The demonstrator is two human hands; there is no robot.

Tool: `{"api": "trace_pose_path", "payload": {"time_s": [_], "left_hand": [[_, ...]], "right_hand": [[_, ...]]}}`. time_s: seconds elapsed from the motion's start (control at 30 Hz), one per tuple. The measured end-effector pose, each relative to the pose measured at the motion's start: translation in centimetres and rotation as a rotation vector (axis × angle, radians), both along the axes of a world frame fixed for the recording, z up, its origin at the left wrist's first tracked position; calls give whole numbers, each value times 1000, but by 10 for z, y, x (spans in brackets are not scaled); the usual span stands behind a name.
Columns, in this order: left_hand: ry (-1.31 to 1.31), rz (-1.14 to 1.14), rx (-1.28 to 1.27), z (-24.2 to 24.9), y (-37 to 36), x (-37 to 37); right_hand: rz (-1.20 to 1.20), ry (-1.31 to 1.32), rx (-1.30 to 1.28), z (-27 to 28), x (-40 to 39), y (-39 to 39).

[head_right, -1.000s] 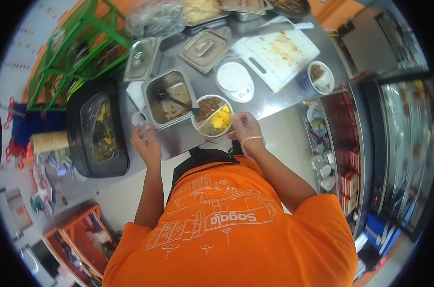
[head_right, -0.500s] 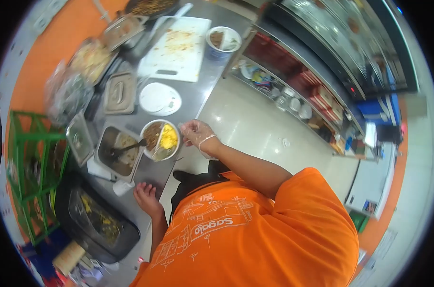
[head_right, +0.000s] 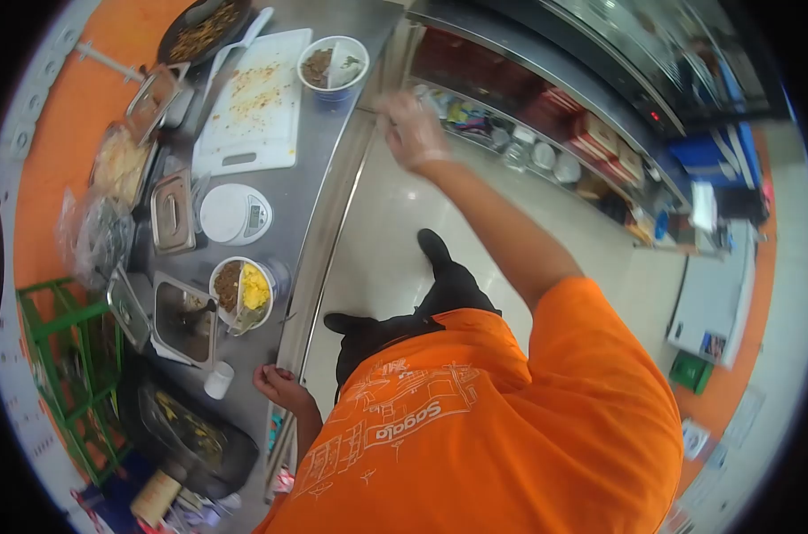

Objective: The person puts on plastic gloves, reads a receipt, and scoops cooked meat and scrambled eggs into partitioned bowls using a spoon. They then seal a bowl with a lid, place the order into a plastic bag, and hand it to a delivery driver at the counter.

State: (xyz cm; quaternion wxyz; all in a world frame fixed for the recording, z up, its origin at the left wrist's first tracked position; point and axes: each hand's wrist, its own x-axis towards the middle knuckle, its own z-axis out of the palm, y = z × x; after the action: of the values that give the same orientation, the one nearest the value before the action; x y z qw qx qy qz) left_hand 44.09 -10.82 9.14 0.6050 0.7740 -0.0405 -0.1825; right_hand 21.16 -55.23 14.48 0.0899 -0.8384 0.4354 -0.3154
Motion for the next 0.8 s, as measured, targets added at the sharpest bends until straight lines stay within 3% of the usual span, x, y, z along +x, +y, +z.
{"api": "trace_pose_path", "payload": {"time_s": [0.1, 0.2, 0.3, 0.43, 0.5, 0.57, 0.63, 0.73, 0.8], "left_hand": [[-76, 135, 36, 16, -26, -35], [-110, 308, 41, 30, -38, -79], [-83, 410, 39, 36, -49, -122], [-62, 410, 17, 42, -57, -162], [-43, 465, 3, 48, -61, -175], [-54, 455, -7, 47, -58, -183], [-63, 476, 26, 51, -55, -187], [-29, 528, 23, 58, -50, -190], [-40, 550, 37, 58, -40, -194]], "right_hand": [[313, 171, -187, 22, 32, -102], [518, 599, 45, 40, 41, -140], [524, 719, 70, 42, 43, -145], [432, 755, 181, 32, 54, -148], [530, 598, 201, 28, 46, -157], [510, 615, 197, 62, 46, -142], [506, 642, 49, 57, 49, -139], [550, 364, -47, 35, 43, -140], [535, 222, 95, 29, 40, -161]]}}
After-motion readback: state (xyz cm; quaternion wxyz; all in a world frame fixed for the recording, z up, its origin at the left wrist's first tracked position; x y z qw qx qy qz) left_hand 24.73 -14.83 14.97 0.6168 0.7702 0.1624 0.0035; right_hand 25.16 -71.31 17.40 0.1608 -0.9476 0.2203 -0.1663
